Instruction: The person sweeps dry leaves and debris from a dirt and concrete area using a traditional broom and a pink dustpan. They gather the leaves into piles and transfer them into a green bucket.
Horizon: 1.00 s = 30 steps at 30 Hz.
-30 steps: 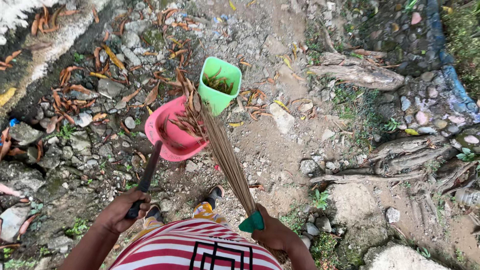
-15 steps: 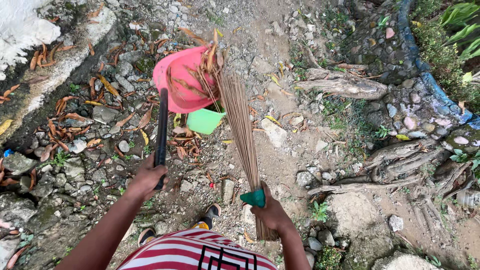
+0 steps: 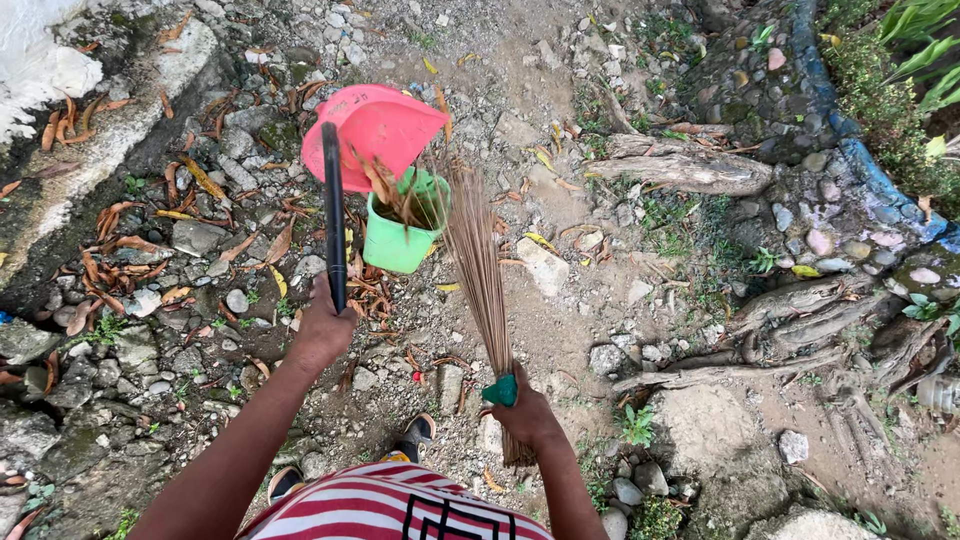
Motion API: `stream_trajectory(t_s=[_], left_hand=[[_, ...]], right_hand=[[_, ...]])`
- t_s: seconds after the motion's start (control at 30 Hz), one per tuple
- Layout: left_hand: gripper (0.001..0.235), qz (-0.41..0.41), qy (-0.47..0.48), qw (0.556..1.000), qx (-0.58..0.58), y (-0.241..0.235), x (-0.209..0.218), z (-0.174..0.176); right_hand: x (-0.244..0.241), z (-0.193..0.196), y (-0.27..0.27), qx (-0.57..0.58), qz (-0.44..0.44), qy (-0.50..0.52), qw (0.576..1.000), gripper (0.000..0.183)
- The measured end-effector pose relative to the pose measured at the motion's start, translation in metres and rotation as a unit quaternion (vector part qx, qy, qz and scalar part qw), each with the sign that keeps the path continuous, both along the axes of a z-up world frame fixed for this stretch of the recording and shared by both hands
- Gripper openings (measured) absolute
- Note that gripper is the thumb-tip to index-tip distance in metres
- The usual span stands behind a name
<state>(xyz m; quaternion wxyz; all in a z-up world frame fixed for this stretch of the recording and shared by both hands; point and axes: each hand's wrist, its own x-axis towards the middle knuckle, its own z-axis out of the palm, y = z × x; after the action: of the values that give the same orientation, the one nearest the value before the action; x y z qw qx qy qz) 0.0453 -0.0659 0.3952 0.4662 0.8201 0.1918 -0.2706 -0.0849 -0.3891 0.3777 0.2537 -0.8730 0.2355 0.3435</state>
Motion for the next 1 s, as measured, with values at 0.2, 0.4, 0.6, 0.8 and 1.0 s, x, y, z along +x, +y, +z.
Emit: stream_trajectory(t_s=[0.2,0.4,0.6,0.8,1.0], left_hand=[[0.090,-0.005,-0.029,0.999,-0.011,-0.007,0.003,-0.001],[0.079,0.091,-0.097,0.980,-0.151,0.000,0.006,-0.019],[0.058,0.215,-0.083,0.891,-0.392,0.037,-0.011,-0.049],[0.038,0.304,-0.006,0.824,-0.477,0.086,-0.064,-0.102],[0.016,0.398,0.109,0.792,-0.450,0.104,-0.134,-0.200]], right_hand=[[0.002,0.013,-0.011,-0.018,0.006,0.005,1.000,0.101],[-0.013,0.009,-0.018,0.001,-0.015,-0.056,0.998,0.102],[-0.038,-0.023,-0.034,0.027,-0.083,-0.059,0.994,0.102],[-0.027,-0.083,-0.068,0.054,-0.122,-0.037,0.990,0.106],[0.041,-0.146,-0.088,0.077,-0.130,0.051,0.987,0.111]])
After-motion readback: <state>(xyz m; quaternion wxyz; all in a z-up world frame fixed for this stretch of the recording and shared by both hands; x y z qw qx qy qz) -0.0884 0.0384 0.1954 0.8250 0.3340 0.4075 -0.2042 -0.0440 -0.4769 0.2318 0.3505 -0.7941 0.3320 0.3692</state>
